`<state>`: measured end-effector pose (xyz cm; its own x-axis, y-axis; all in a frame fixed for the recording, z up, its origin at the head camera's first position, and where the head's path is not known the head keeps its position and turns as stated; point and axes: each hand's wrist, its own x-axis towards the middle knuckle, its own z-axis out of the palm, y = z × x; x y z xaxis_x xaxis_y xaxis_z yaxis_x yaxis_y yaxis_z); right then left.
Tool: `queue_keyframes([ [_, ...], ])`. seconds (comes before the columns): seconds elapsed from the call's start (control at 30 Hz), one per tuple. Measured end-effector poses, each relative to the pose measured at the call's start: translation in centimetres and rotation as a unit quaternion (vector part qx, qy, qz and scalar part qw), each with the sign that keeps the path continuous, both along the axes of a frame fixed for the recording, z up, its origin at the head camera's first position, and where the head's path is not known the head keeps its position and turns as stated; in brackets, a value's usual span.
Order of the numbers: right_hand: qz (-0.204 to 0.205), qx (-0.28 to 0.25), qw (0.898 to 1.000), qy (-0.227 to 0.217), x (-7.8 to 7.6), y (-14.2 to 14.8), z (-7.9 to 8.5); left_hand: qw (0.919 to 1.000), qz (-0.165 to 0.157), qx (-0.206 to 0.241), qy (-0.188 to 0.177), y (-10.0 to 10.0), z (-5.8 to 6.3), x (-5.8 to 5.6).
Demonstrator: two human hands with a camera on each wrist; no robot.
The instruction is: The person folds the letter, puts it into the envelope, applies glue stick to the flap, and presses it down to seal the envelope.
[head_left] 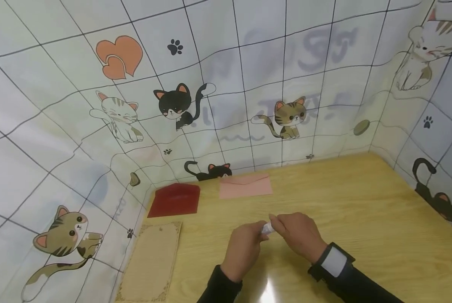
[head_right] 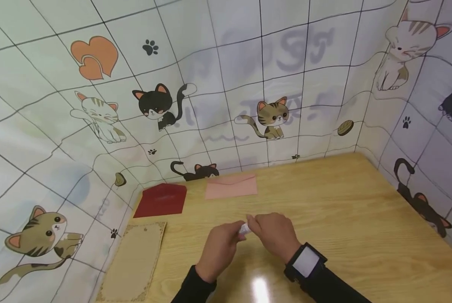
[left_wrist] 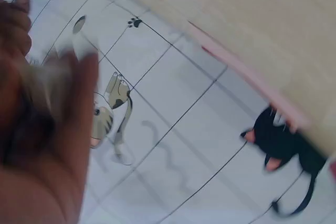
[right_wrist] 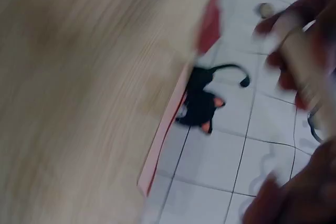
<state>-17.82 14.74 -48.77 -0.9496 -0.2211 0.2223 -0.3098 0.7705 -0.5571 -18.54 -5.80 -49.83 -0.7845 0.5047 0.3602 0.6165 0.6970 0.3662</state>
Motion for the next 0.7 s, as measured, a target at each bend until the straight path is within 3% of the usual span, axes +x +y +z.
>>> queue_keyframes([
  [0.07, -0.061, -0.066, 0.99, -0.107, -0.1, -0.8, 0.5, 0.9945, 0.048, -0.026, 0.09, 0.4, -0.4, 0.3],
  [0.13, -0.089, -0.102, 0.978, -0.158, -0.4, -1.1, 0.9, 0.99, 0.075, -0.03, 0.116, 0.7, -0.5, 0.3],
  [0.17, -0.082, -0.113, 0.976, -0.166, -0.5, -0.9, 1.1, 0.9928, 0.073, -0.014, 0.095, 0.6, -0.3, 0.2],
  [0.2, -0.062, -0.117, 0.978, -0.159, -0.7, -0.7, 1.3, 0.997, 0.061, 0.014, 0.046, 0.4, -0.1, 0.0],
  [0.23, -0.033, -0.118, 0.982, -0.147, -0.8, -0.3, 1.4, 0.9977, 0.04, 0.05, -0.023, 0.1, 0.2, -0.1],
  [0.27, 0.005, -0.12, 0.984, -0.131, -0.9, 0.1, 1.4, 0.9892, 0.011, 0.098, -0.108, -0.3, 0.5, -0.3],
  [0.3, 0.043, -0.125, 0.984, -0.115, -1.0, 0.3, 1.3, 0.9682, -0.014, 0.153, -0.197, -0.8, 0.7, -0.5],
  [0.37, 0.117, -0.152, 0.977, -0.091, -1.1, 0.7, 1.0, 0.9018, -0.04, 0.254, -0.347, -1.7, 0.9, -0.7],
  [0.4, 0.141, -0.166, 0.973, -0.079, -1.1, 0.7, 0.6, 0.8716, -0.042, 0.286, -0.396, -2.0, 0.7, -0.8],
  [0.43, 0.153, -0.18, 0.969, -0.074, -1.0, 0.6, 0.2, 0.852, -0.044, 0.305, -0.423, -2.2, 0.5, -0.8],
  [0.47, 0.153, -0.191, 0.967, -0.069, -0.9, 0.4, -0.1, 0.8433, -0.043, 0.317, -0.432, -2.3, 0.2, -0.8],
  [0.5, 0.143, -0.199, 0.967, -0.068, -0.8, 0.3, -0.4, 0.8491, -0.034, 0.316, -0.422, -2.3, 0.0, -0.7],
  [0.63, 0.068, -0.201, 0.972, -0.104, -1.3, 1.2, -1.0, 0.9062, 0.019, 0.264, -0.33, -2.2, -0.5, -0.6],
  [0.7, 0.024, -0.172, 0.975, -0.14, -2.2, 2.7, -1.0, 0.9278, 0.045, 0.232, -0.288, -2.8, -0.6, -0.6],
])
